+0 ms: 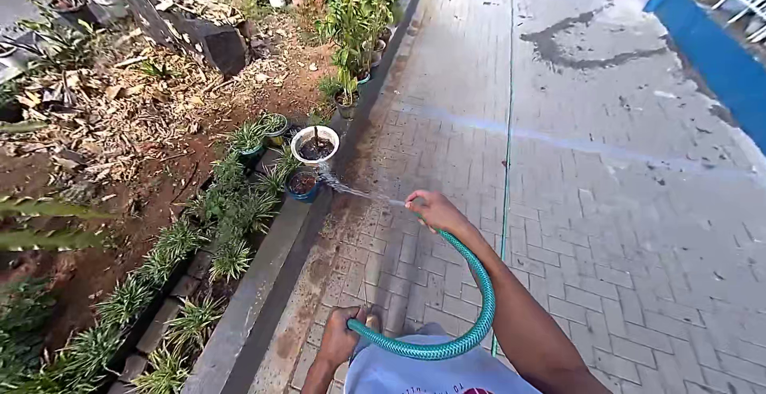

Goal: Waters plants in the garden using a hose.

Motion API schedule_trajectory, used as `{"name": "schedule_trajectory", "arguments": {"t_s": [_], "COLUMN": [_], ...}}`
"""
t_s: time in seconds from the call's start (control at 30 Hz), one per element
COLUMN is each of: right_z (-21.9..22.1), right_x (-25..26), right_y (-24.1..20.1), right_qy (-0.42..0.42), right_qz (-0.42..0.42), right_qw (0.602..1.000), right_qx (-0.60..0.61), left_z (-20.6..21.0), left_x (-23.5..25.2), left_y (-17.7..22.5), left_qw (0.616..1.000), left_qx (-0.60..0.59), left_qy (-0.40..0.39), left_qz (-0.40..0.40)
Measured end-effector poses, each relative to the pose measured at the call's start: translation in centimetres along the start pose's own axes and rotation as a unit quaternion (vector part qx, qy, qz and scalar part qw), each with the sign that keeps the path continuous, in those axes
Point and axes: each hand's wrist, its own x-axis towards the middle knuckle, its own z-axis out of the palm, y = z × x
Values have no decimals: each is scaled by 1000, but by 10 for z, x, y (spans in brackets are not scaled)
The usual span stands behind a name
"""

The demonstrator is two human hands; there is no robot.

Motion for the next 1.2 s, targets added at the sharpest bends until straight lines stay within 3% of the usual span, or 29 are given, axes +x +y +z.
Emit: {"name": "schedule_trajectory", "arguments": {"t_s": [0.17, 0.27, 0.53, 0.73, 1.2], "right_z": [-39, -77, -237, -337, -439], "right_x": [63, 104, 218, 287, 422], "right_y": [13, 27, 80, 104, 134], "right_qy": [-19, 14, 87, 69, 15], "right_qz": [5, 4, -13, -15, -30], "right_qw": [999, 997, 988, 991, 991], "right_qx": [43, 77, 129, 110, 127], "left_z": [19, 39, 109, 163, 220], "left_x": [65, 112, 273, 368, 529], "left_y": [14, 24, 98, 148, 154], "left_qw": [1000, 999, 994, 991, 994], "left_qx": [-8, -3, 63, 89, 59], "left_qy": [27, 40, 89, 91, 67], "left_qz": [3, -5, -28, -39, -58]}}
